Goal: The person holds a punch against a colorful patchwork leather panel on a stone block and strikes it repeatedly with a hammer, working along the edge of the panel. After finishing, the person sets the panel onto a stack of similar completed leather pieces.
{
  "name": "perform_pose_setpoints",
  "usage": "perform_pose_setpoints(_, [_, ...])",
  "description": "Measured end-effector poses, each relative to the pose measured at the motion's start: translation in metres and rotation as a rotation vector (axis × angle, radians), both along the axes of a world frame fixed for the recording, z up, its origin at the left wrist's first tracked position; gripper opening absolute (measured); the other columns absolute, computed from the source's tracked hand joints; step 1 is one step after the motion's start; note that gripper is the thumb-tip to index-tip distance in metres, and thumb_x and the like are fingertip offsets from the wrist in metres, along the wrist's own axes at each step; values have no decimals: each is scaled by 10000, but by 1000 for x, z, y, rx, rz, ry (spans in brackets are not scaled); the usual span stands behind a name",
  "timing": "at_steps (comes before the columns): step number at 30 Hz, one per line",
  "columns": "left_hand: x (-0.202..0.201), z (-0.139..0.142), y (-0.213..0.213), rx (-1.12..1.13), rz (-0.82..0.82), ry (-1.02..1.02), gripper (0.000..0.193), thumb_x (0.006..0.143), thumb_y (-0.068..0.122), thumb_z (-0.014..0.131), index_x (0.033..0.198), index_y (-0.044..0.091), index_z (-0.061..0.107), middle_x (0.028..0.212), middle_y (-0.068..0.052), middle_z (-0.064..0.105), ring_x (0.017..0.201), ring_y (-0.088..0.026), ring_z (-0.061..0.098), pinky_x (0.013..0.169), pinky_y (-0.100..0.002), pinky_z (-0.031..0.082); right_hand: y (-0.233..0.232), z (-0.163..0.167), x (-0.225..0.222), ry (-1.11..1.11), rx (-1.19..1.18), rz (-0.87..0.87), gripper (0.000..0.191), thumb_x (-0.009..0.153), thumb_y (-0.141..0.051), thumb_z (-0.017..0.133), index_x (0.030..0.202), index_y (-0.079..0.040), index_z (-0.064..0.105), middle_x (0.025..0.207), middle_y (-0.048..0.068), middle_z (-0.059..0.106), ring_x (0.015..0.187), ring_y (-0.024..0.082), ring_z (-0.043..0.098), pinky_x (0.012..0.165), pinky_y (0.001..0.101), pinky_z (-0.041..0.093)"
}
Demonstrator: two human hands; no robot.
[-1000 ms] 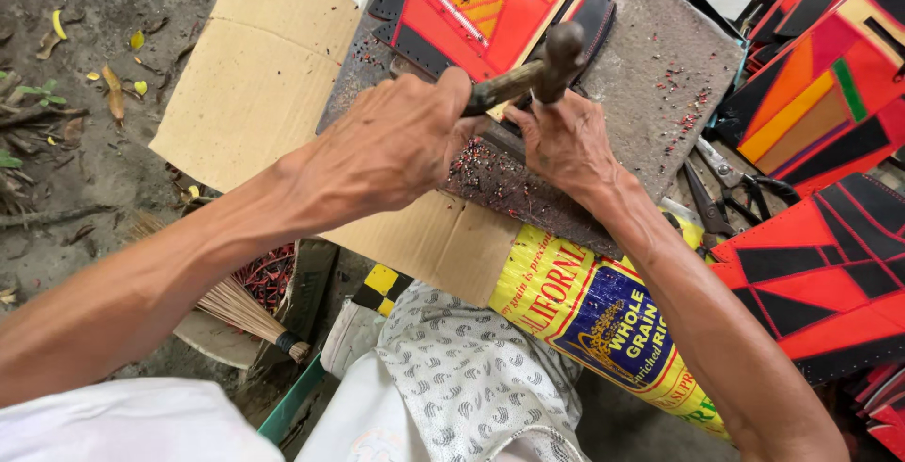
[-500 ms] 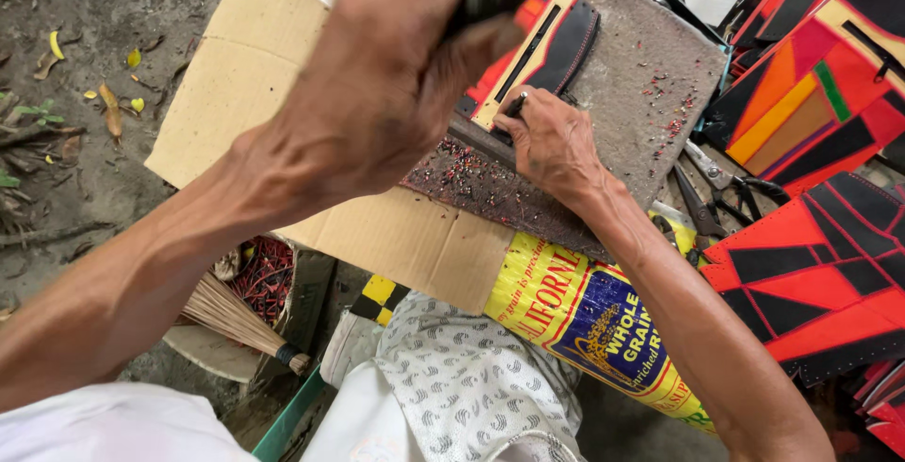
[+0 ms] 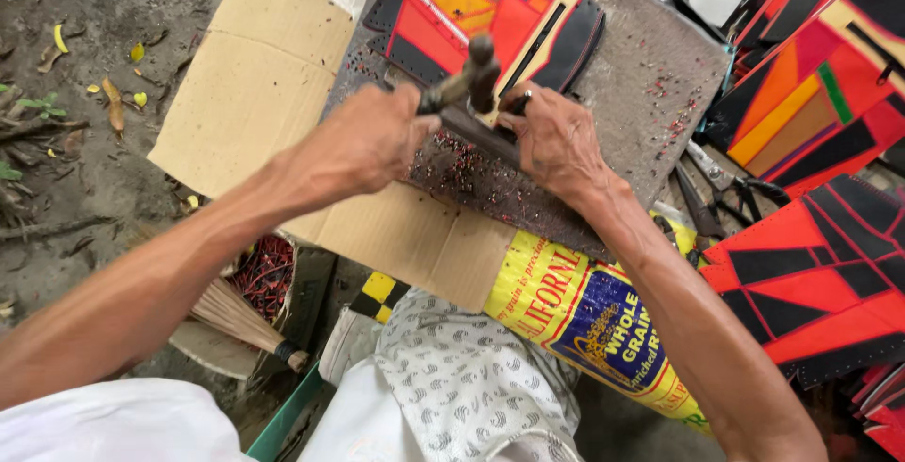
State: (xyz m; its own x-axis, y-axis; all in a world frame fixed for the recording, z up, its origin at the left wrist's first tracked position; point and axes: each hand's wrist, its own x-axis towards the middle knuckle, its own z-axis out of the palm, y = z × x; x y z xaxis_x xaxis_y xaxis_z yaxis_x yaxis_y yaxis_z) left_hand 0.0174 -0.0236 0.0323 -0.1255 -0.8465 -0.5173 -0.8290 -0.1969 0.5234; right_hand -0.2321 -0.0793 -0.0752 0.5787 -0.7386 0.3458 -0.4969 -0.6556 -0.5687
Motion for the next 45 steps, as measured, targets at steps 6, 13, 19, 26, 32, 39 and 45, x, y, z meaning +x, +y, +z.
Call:
perform_pose_setpoints(6, [5,-22,3,-241,-166,-50,399,1040,336,522,947,-52,520,758,-332,636,729,-558,634,633,-630,491,-3,10,-1,-139,162,-94,100,1015,-87,674,992,10,675,750,165,705,667,242,723,606,369,540])
perform_pose_setpoints(13, [10,-28,5,-252,-176,-16,376,1049,316,514,955,-48,497,757,-338,645,740,-562,637,655,-633,488,-9,17,-17,-228,322,60,137,1090,-33,540,1028,37,639,898,124,756,856,193,754,786,311,604])
perform_pose_setpoints(19, [10,-27,6,-292,-190,-26,371,1049,306,525,956,-51,491,748,-332,628,718,-568,630,630,-629,494,-5,23,-16,-122,330,10,102,1052,-56,601,1005,22,647,853,130,744,795,194,757,725,325,590])
perform_pose_setpoints(26, [7,-23,7,-252,-183,-27,368,1050,313,514,965,-44,488,751,-324,630,719,-557,641,629,-624,501,-4,26,-14,-126,285,9,118,1068,-80,618,1011,21,642,857,137,745,783,207,747,720,339,571])
perform_pose_setpoints(32, [9,-26,7,-255,-183,-47,382,1054,320,520,959,-49,496,753,-335,629,729,-563,636,635,-630,497,-2,27,-10,-47,241,32,65,1032,-56,648,1019,7,654,784,187,655,704,252,679,663,367,527])
perform_pose_setpoints(39, [8,-5,-2,-312,-224,-16,397,1047,329,554,929,-49,536,661,-279,627,667,-508,648,615,-583,501,-3,22,-9,-81,195,96,47,1000,-14,654,987,-1,611,846,179,639,801,318,685,712,388,527])
perform_pose_setpoints(45, [-3,23,1,-556,-223,78,377,1090,316,557,971,-41,541,512,-224,539,449,-408,576,449,-500,425,-3,7,-13,-89,105,110,66,995,-27,673,991,16,622,942,192,653,883,378,666,752,423,523])
